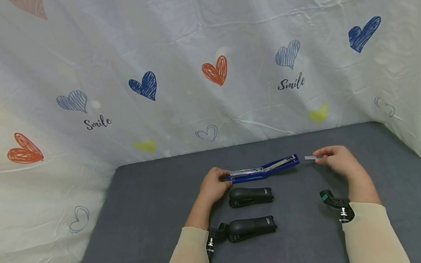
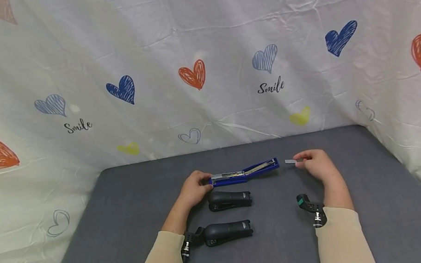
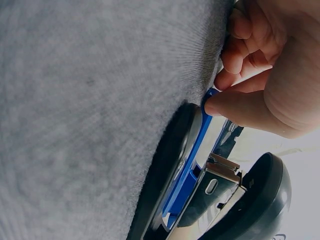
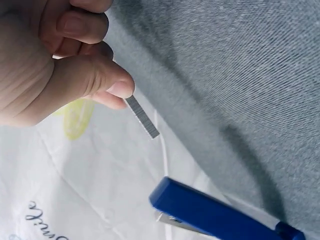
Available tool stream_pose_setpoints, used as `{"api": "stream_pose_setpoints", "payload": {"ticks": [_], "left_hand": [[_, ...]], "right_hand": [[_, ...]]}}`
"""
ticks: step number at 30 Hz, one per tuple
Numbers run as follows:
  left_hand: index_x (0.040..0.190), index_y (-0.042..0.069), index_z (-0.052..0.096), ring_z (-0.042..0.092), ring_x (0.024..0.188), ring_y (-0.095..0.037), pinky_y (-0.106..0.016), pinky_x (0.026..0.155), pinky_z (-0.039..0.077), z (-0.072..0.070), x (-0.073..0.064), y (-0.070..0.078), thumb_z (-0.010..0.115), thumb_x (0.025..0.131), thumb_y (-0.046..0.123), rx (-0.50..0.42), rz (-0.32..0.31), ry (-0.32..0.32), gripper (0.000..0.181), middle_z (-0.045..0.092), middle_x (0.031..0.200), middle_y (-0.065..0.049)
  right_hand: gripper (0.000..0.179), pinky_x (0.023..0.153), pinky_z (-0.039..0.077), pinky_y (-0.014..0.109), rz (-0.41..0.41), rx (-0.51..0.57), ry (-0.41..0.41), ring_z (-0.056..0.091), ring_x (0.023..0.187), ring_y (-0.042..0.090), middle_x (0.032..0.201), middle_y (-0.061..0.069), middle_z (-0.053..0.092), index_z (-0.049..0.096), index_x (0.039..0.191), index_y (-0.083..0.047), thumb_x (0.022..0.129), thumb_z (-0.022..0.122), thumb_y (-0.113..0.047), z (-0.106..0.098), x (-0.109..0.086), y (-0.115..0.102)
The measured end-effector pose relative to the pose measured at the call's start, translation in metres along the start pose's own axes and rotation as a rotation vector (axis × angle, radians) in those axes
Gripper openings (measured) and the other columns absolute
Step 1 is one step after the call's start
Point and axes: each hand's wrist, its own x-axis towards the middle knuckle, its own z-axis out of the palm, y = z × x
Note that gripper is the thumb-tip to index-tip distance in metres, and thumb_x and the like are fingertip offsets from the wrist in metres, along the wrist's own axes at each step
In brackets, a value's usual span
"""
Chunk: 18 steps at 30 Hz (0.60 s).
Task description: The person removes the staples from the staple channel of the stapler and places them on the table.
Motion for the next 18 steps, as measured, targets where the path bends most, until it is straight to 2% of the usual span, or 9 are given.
{"api": "stream_pose_setpoints", "payload": {"ticks": [4,6,18], "left_hand": [[0.123,0.006,0.074,0.062,0.112,-0.028,-0.047,0.099,0.047,0.0,0.0,0.0,0.075,0.092,0.012,0.003,0.0,-0.002,0.031,0.065,0.119,-0.009],[0.123,0.006,0.074,0.062,0.112,-0.028,-0.047,0.099,0.047,0.0,0.0,0.0,0.075,0.092,0.012,0.004,-0.001,-0.002,0.031,0.065,0.119,-0.009],[0.122,0.006,0.075,0.062,0.109,-0.027,-0.047,0.098,0.048,-0.001,0.0,0.001,0.075,0.092,0.012,0.001,-0.007,0.003,0.031,0.065,0.118,-0.009]], "right_hand": [[0.033,0.092,0.044,0.053,-0.011,-0.052,-0.037,0.054,0.112,0.041,0.131,0.032,0.058,0.065,0.126,0.008,0.101,0.063,-0.012,0.004,0.001,0.004],[0.033,0.096,0.042,0.057,0.004,-0.065,-0.05,0.054,0.116,0.043,0.135,0.033,0.056,0.065,0.127,0.008,0.101,0.062,-0.012,0.005,0.001,0.004],[0.03,0.095,0.044,0.06,0.046,-0.107,-0.047,0.058,0.112,0.044,0.125,0.03,0.064,0.068,0.123,0.008,0.097,0.067,-0.008,0.013,0.005,0.007]]}}
